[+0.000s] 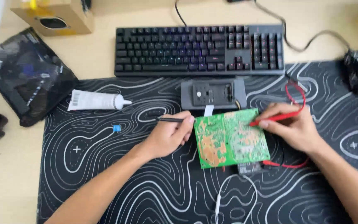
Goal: Using multimeter probes to test electrical components and traces on a printed circuit board.
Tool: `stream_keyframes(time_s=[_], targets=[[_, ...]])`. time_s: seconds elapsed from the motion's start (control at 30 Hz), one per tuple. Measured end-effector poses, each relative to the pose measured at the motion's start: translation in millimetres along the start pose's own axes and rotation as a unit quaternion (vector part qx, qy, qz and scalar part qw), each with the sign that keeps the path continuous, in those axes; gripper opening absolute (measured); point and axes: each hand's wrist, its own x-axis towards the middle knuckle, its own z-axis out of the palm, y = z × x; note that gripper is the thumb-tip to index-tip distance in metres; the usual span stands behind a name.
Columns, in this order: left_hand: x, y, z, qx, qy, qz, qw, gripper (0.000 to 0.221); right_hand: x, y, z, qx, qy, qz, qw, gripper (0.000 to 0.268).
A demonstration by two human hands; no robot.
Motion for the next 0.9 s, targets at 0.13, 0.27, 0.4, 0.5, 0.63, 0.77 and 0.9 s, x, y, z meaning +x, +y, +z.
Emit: stream_keyframes(time_s=[0.13, 0.27, 0.4, 0.5, 0.63, 0.77, 0.9], targets=[[2.0, 3.0, 1.5, -0.016, 0.002, -0.036, 0.999, 0.042, 1.8, 0.0, -3.6, 0.001, 0.003, 0.015, 1.0, 0.011], [-1.4, 4.8, 2.3, 0.006, 0.009, -0.02, 1.0, 0.043, -0.8, 1.3, -1.1, 0.014, 0.014, 0.013, 1.0, 0.008], [-0.6, 2.9, 2.7, 0.02, 0.018, 0.001, 1.0, 0.044, 0.2, 3.0, -2.6, 0.014, 0.028, -0.006, 0.999, 0.012], [-2.5, 6.2, 5.3, 0.051, 0.034, 0.017, 0.998, 0.047, -2.7, 2.7, -1.2, 0.009, 0.028, 0.011, 1.0, 0.008], [-3.6, 4.0, 6.1, 0.068, 0.036, -0.006, 0.997, 0.044, -6.0, -1.0, 6.2, 0.006, 0.048, -0.006, 0.999, 0.012], [-1.1, 4.2, 4.5, 0.056, 0.036, 0.003, 0.998, 0.042, -7.1, -6.8, 14.0, -0.037, 0.05, 0.002, 0.998, 0.009], [-1.3, 2.7, 5.7, 0.051, 0.034, 0.007, 0.998, 0.042, -9.9, -10.4, 18.7, -0.053, 0.064, -0.024, 0.996, 0.01]])
